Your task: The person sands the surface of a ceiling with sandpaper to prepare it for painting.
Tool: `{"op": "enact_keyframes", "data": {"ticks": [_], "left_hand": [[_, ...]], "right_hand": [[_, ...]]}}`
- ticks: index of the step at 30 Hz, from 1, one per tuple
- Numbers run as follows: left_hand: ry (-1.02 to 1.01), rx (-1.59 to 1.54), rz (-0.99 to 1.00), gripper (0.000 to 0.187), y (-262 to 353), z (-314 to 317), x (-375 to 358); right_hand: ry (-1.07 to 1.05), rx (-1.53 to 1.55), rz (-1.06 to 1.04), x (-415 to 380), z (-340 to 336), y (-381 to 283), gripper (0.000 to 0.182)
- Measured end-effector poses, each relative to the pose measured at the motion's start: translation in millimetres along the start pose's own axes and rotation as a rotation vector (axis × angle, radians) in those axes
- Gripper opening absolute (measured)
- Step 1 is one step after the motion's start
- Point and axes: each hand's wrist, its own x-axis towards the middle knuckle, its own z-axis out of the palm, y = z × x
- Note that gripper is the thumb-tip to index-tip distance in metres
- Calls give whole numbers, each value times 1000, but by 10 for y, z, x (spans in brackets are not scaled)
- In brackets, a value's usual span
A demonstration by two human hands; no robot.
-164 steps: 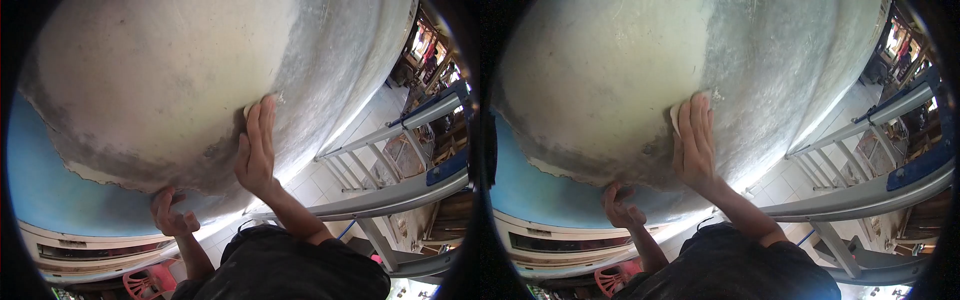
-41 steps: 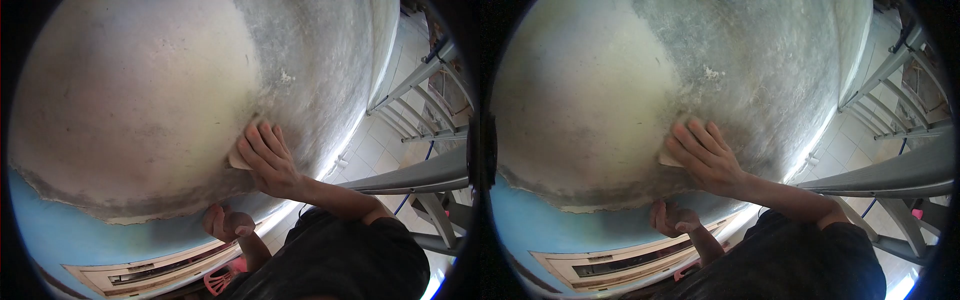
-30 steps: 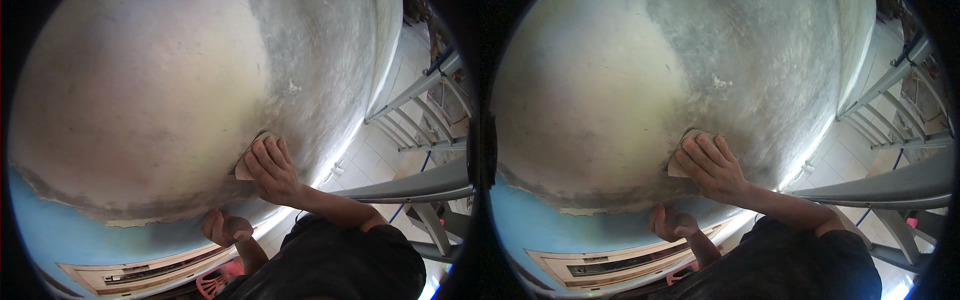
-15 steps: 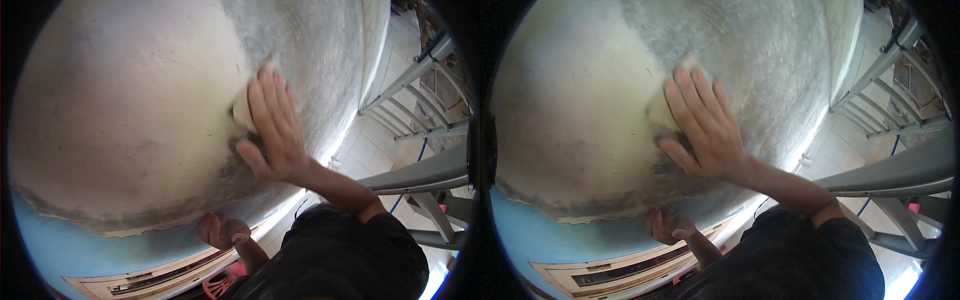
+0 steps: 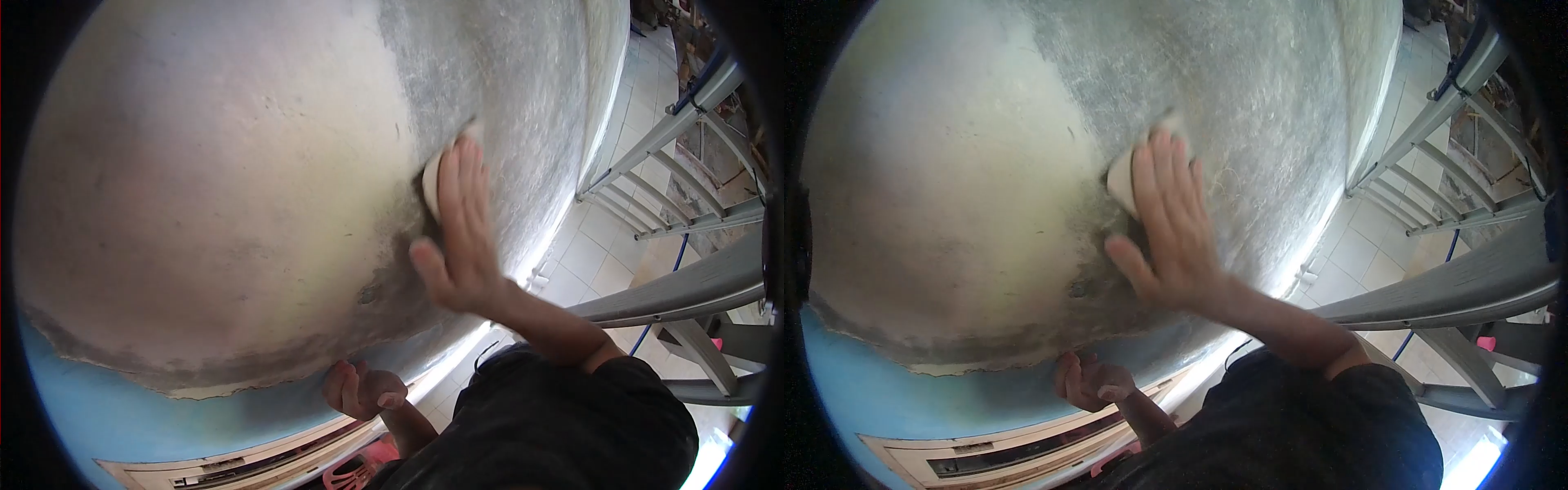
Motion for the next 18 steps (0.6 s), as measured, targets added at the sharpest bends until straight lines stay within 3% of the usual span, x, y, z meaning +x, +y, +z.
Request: {"op": "enact_keyframes", "data": {"ticks": [3, 7, 14, 18], "left_hand": [[-2, 4, -6, 49, 22, -4, -9], [-1, -5, 32, 49, -18, 15, 32], [45, 14, -14, 49, -3, 45, -8], [-56, 86, 109, 51, -57, -77, -37]], "right_hand": [[-164, -23, -15, -407, 45, -7, 74], [30, -16, -21, 228, -81, 146, 76], [-111, 10, -23, -80, -21, -205, 76], [48, -52, -129, 446, -80, -174, 74]]}}
